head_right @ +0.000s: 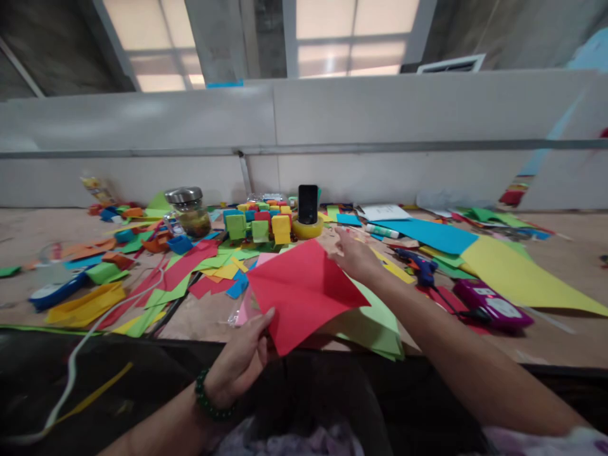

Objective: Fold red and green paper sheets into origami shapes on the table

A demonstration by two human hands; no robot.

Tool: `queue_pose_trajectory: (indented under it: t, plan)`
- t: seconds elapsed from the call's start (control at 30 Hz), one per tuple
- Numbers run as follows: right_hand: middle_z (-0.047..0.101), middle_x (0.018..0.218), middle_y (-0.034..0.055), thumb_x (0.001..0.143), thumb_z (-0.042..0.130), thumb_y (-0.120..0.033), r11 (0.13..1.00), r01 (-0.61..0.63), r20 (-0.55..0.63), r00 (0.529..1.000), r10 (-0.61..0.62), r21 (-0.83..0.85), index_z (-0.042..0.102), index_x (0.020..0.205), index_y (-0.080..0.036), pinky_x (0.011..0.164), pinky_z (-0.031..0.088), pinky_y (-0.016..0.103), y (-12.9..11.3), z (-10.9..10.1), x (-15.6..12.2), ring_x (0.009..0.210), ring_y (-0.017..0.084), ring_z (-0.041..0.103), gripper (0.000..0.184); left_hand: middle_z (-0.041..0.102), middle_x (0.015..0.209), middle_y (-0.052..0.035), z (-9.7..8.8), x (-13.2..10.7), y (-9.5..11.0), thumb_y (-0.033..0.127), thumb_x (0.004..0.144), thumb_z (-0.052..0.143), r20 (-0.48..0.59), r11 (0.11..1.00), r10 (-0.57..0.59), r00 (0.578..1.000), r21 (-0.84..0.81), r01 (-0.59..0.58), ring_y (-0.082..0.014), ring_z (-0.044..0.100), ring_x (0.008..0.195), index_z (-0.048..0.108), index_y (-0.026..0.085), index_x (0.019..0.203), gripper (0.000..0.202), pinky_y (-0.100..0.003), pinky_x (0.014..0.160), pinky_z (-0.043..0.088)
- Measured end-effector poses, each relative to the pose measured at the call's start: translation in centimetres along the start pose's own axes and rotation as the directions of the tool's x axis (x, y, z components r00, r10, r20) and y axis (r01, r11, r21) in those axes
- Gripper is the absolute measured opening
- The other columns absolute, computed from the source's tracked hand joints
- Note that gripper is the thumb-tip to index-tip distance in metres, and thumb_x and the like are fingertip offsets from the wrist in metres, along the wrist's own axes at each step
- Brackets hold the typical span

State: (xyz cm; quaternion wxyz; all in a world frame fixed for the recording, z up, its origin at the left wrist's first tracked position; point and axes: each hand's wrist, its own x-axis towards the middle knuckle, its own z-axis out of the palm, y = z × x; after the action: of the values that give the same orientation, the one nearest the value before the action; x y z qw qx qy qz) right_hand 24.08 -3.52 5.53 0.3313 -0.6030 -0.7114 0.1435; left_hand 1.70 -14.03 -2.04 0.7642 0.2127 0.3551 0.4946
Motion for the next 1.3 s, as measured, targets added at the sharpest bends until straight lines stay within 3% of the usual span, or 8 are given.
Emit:
queue_pose_trajectory:
  t: [0.13, 0.27, 0.47, 0.57, 0.8, 0.9, 1.1, 1.3]
  plan:
    - [0.046, 0.146, 0.0131, 0.070, 0.074, -0.050, 0.917, 0.387, 0.386, 0.864, -0.322, -0.100, 0.045, 0.142, -0.020, 0.107, 0.039, 0.050, -1.5, 0.5, -3.5, 0.134, 0.035, 0.041, 0.084, 0.073, 0.096, -0.0107, 0.9, -0.1, -0.3, 0.029, 0.090, 0.056, 0.017, 0.998, -0.022, 1.000, -0.053, 0.023, -0.0190, 0.070, 0.084, 0.066, 0.012, 0.103, 0.023, -0.028, 0.075, 0.056]
    - [0.043, 0.148, 0.0168, 0.062, 0.079, -0.049, 0.919, 0.384, 0.641, 0.728, -0.244, -0.086, 0.042, 0.145, -0.015, 0.110, 0.035, 0.048, -0.8, 1.9, -7.0, 0.133, 0.035, 0.042, 0.097, 0.070, 0.073, -0.0091, 0.5, -1.9, 1.2, 0.047, 0.092, 0.047, 0.253, 0.906, -0.247, 0.936, 0.403, 0.130, -0.0180, 0.067, 0.071, 0.070, 0.010, 0.089, 0.043, -0.024, 0.062, 0.050]
    - [0.052, 0.141, 0.0162, 0.077, 0.067, -0.035, 0.932, 0.358, 0.482, 0.827, -0.289, -0.056, 0.054, 0.135, -0.016, 0.107, 0.038, 0.048, 1.6, 4.0, -8.4, 0.129, 0.032, 0.048, 0.062, 0.067, 0.108, -0.0134, -1.3, -1.3, 5.8, 0.049, 0.061, 0.082, 0.538, -0.097, 0.180, 0.823, 0.843, -0.530, -0.0301, 0.058, 0.104, 0.067, 0.016, 0.110, 0.060, -0.042, 0.090, 0.047]
    - [0.066, 0.124, 0.0120, 0.082, 0.057, -0.025, 0.954, 0.299, 0.366, 0.891, -0.268, -0.029, 0.060, 0.126, -0.019, 0.095, 0.048, 0.042, 1.8, 3.7, -8.0, 0.112, 0.028, 0.062, 0.045, 0.056, 0.134, -0.0115, -1.9, 1.7, 7.5, 0.031, 0.071, 0.075, 0.610, -0.303, 0.091, 0.787, 0.770, -0.562, -0.0294, 0.050, 0.123, 0.045, 0.023, 0.140, 0.076, -0.049, 0.108, 0.034]
    - [0.073, 0.103, 0.0076, 0.082, 0.061, -0.036, 0.972, 0.015, 0.122, 0.992, 0.014, -0.236, 0.050, 0.135, -0.019, 0.077, 0.054, 0.037, 1.8, 1.3, -4.0, 0.090, 0.027, 0.068, 0.058, 0.064, 0.119, -0.0123, -1.5, 7.5, 8.7, 0.018, 0.080, 0.060, 0.451, -0.368, 0.184, 0.873, 0.855, -0.364, -0.0246, 0.061, 0.105, 0.044, 0.015, 0.140, 0.062, -0.037, 0.091, 0.048]
    - [0.066, 0.118, 0.0176, 0.080, 0.064, -0.027, 0.837, 0.091, 0.046, 0.996, -0.079, -0.539, 0.043, 0.141, -0.011, 0.080, 0.051, 0.042, 2.1, 2.1, -3.7, 0.102, 0.033, 0.062, 0.066, 0.059, 0.124, -0.0167, -1.0, 7.0, 7.5, 0.023, 0.082, 0.063, 0.515, -0.566, 0.253, 0.819, 0.765, -0.306, -0.0299, 0.054, 0.115, 0.039, 0.013, 0.143, 0.067, -0.045, 0.098, 0.042]
    - [0.070, 0.097, 0.0130, 0.091, 0.052, -0.025, 0.484, 0.768, 0.470, 0.640, -0.608, -0.420, 0.067, 0.107, -0.013, 0.074, 0.048, 0.036, 1.5, 5.2, -7.4, 0.084, 0.025, 0.059, 0.025, 0.054, 0.135, -0.0143, -0.8, 3.6, 3.9, 0.055, 0.092, 0.044, 0.669, -0.654, -0.019, 0.743, 0.554, -0.515, -0.0322, 0.049, 0.121, 0.048, 0.023, 0.138, 0.056, -0.051, 0.102, 0.035]
    - [0.068, 0.102, 0.0144, 0.084, 0.052, -0.008, 0.481, 0.753, 0.492, 0.658, -0.570, -0.450, 0.065, 0.111, -0.011, 0.073, 0.047, 0.037, 2.0, 3.9, -9.8, 0.090, 0.026, 0.059, 0.030, 0.046, 0.146, -0.0140, -2.7, 2.4, 3.5, 0.076, 0.082, 0.035, 0.628, -0.652, -0.037, 0.778, 0.575, -0.494, -0.0349, 0.042, 0.130, 0.045, 0.025, 0.141, 0.078, -0.059, 0.110, 0.019]
